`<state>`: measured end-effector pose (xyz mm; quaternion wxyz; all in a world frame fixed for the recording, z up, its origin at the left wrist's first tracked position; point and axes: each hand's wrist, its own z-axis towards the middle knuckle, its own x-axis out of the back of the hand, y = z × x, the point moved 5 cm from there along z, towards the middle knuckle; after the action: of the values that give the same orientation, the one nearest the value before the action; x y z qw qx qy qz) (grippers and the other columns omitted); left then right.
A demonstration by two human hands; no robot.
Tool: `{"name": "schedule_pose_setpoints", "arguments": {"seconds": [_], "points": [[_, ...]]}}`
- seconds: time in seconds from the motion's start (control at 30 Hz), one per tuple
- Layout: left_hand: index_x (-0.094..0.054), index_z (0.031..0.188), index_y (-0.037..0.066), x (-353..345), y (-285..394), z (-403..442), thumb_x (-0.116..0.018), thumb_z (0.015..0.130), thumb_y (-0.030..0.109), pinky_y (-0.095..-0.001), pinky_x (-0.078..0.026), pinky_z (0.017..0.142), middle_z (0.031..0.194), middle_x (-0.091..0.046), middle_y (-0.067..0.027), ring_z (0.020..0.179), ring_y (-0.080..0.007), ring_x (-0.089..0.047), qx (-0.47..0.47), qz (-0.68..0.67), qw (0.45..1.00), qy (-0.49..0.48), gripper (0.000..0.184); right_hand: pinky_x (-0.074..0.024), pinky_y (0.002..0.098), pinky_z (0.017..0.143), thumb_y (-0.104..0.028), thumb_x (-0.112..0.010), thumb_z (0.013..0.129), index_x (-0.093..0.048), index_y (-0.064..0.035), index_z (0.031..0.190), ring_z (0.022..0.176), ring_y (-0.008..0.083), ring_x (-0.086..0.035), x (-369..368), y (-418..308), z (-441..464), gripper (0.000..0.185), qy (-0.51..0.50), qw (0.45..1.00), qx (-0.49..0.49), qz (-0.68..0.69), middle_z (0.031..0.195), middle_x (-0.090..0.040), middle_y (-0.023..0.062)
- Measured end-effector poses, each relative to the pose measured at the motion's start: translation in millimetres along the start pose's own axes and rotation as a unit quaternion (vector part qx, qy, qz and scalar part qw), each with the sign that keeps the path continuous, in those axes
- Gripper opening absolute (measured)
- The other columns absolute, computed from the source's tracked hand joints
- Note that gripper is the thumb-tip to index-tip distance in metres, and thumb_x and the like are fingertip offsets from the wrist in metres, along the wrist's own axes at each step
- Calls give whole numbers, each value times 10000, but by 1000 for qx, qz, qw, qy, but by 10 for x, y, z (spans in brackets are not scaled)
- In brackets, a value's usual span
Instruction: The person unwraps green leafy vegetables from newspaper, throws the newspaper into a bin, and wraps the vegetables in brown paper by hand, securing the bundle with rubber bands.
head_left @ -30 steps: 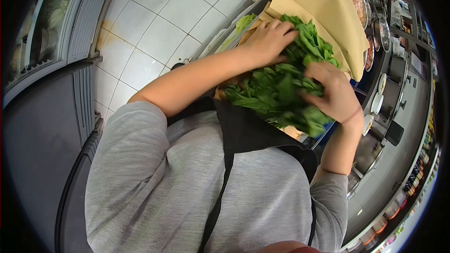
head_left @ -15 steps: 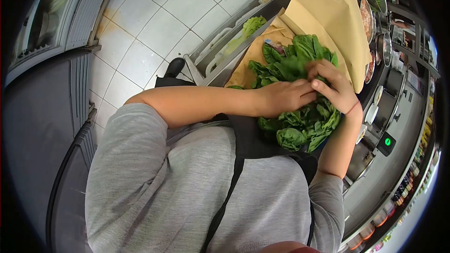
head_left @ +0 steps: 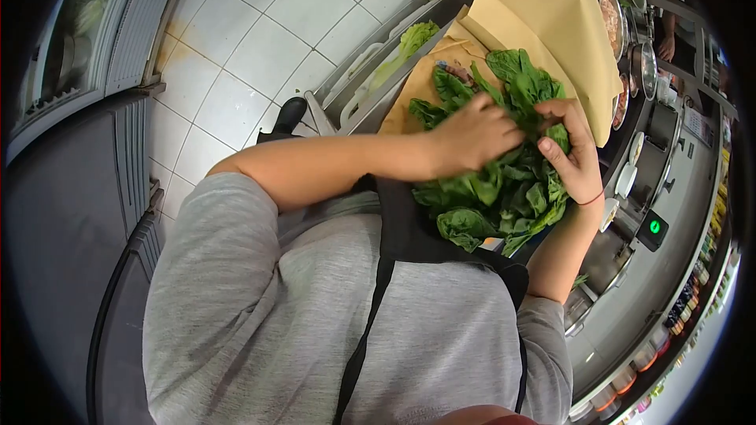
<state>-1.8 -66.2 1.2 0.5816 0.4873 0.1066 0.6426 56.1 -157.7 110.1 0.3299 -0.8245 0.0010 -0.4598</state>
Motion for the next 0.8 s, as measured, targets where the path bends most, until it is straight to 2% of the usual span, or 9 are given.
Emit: {"name": "schedule_pose_setpoints", "arguments": {"seconds": [0.13,0.2,0.23,0.27,0.33,0.4,0.57,0.63,0.8], "points": [[-470,1161,-8,-93,200,-93,-494,763,61,-404,-411,835,983,-534,-128,967,-290,-533,57,-172,983,-9,404,-305,387,1006,-494,-550,836,-588,-39,1008,1157,283,-452,-24,-37,78,488,8,994,70,-81,1178,-510,163],[-443,1152,-51,-76,254,-128,-468,784,60,-386,-447,799,998,-516,-167,962,-333,-532,31,-224,974,-14,385,-265,400,1037,-495,-548,839,-587,-44,959,1145,277,-467,-145,72,85,468,-132,990,44,-33,1129,-536,135],[-501,1091,-8,-63,217,-123,-513,761,54,-384,-474,760,949,-537,-146,899,-322,-567,23,-247,969,-14,336,-378,361,905,-486,-555,841,-573,-28,856,935,246,-544,-196,154,64,459,-169,985,-2,20,909,-570,113],[-501,1091,-8,-5,192,-117,-513,761,54,-384,-474,760,949,-537,-146,899,-322,-567,23,-247,969,-15,336,-378,361,905,-486,-555,841,-573,-28,856,935,246,-544,-189,148,59,459,-168,986,-3,21,909,-570,113],[-559,986,51,199,154,-126,-559,729,50,-388,-489,679,848,-547,-113,777,-301,-591,-18,-273,960,59,257,-409,316,683,-456,-576,839,-537,-2,756,687,206,-499,-180,205,20,463,-171,981,-88,40,687,-499,87],[-568,901,86,464,-48,-71,-581,714,52,-365,-456,582,821,-566,-76,667,-266,-567,21,-229,965,129,191,-378,311,618,-428,-594,833,-530,7,735,639,193,-456,-131,240,-40,451,-136,988,-55,50,648,-461,87],[-584,927,95,329,-520,78,-631,749,181,-417,-377,830,961,-580,-18,973,-221,-533,72,120,978,154,204,-376,283,597,-319,-664,801,-524,14,717,627,164,-458,-103,147,-89,371,-125,989,-51,58,638,-469,75],[-582,917,113,97,-536,114,-627,743,212,-439,-341,872,1022,-569,4,1038,-205,-503,7,215,975,59,205,-386,273,623,-277,-671,789,-532,6,747,657,161,-474,-115,135,-81,318,-114,989,-64,63,677,-493,67],[-560,901,116,56,-176,-29,-550,740,144,-344,-407,766,855,-521,-13,867,-188,-533,-6,54,998,14,164,-429,280,745,-147,-679,730,-577,-6,928,788,189,-543,-40,71,-82,264,-29,996,-65,57,827,-557,70]]}}
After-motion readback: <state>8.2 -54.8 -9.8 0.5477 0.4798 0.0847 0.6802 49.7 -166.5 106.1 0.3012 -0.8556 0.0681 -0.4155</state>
